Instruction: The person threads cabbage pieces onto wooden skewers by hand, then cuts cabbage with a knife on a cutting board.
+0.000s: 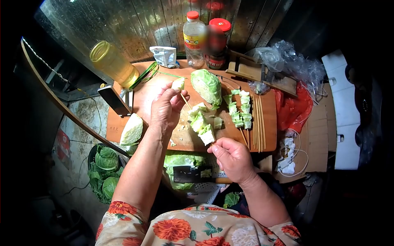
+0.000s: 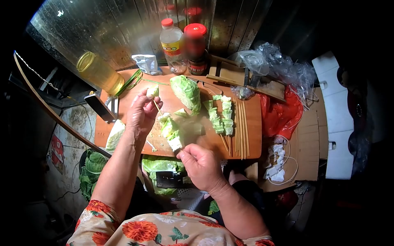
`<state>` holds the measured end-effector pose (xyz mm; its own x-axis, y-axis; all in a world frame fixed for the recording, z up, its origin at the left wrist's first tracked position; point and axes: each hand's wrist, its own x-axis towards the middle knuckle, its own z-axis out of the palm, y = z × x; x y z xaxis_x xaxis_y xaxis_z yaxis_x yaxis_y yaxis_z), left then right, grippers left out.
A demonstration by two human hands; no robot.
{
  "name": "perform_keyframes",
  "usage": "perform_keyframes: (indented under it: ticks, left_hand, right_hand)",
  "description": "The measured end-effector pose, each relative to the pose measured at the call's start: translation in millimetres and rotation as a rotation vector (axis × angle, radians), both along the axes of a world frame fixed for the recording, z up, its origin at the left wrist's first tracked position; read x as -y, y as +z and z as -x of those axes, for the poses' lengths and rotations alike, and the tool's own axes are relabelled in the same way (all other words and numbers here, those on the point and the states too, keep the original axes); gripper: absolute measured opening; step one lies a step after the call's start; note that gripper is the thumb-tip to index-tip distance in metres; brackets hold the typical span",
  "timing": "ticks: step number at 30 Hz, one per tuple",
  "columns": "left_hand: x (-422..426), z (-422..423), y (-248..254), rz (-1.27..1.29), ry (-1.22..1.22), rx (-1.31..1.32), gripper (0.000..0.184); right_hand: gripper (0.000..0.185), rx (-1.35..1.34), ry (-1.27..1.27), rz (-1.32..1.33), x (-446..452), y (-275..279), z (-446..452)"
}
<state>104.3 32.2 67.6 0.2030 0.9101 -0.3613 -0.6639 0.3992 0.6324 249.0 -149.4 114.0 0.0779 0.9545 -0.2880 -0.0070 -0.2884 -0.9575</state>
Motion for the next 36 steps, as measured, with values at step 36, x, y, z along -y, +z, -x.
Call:
perform_keyframes:
  ticks: [36]
  left_hand:
    - [39, -27, 4, -0.221, -0.271, -0.110, 0.029]
  right_hand:
    - [0.021, -0.325, -0.223, 0.065, -3, 3, -5]
